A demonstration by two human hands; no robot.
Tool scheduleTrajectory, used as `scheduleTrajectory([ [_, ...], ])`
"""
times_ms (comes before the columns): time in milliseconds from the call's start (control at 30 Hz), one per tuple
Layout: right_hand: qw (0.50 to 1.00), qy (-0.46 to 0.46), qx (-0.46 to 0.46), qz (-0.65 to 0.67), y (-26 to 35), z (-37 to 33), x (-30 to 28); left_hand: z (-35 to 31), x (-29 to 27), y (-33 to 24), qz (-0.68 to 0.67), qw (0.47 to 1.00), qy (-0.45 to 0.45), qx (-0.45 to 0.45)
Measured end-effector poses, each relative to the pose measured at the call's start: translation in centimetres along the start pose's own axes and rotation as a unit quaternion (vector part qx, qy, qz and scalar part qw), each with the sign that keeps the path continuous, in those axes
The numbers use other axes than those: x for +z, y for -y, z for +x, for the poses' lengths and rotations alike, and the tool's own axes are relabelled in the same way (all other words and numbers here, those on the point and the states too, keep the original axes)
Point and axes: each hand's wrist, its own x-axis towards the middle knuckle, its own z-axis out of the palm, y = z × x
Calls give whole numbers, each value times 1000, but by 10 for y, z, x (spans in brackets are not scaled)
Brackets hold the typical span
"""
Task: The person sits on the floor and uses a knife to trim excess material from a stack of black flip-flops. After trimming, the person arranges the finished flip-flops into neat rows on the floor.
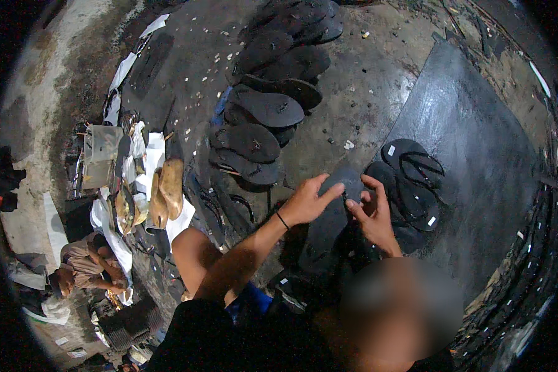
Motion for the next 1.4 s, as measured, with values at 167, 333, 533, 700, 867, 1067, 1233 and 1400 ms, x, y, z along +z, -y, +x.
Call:
scheduleTrajectory([
  [167,985,-22,-54,-165,-25,8,-10,55,-61,6,410,868,-212,181],
  [333,960,-35,-131,-244,-11,0,7,92,-127,32,596,782,-138,124],
  [533,899,-64,-287,-325,12,77,33,58,-140,34,486,811,-200,255],
  [700,902,-39,-307,-301,56,153,73,35,-127,-4,463,817,-192,284],
  [867,787,45,-484,-380,102,99,40,21,-93,-69,461,815,-126,326],
  [1067,953,-113,-229,-162,132,53,-87,81,-56,-136,140,951,-22,275],
  [1233,949,-275,-152,-9,122,41,-186,187,18,-115,-92,981,117,121],
  [1400,881,-451,-68,-125,53,57,-242,230,91,-68,-119,989,78,25],
])
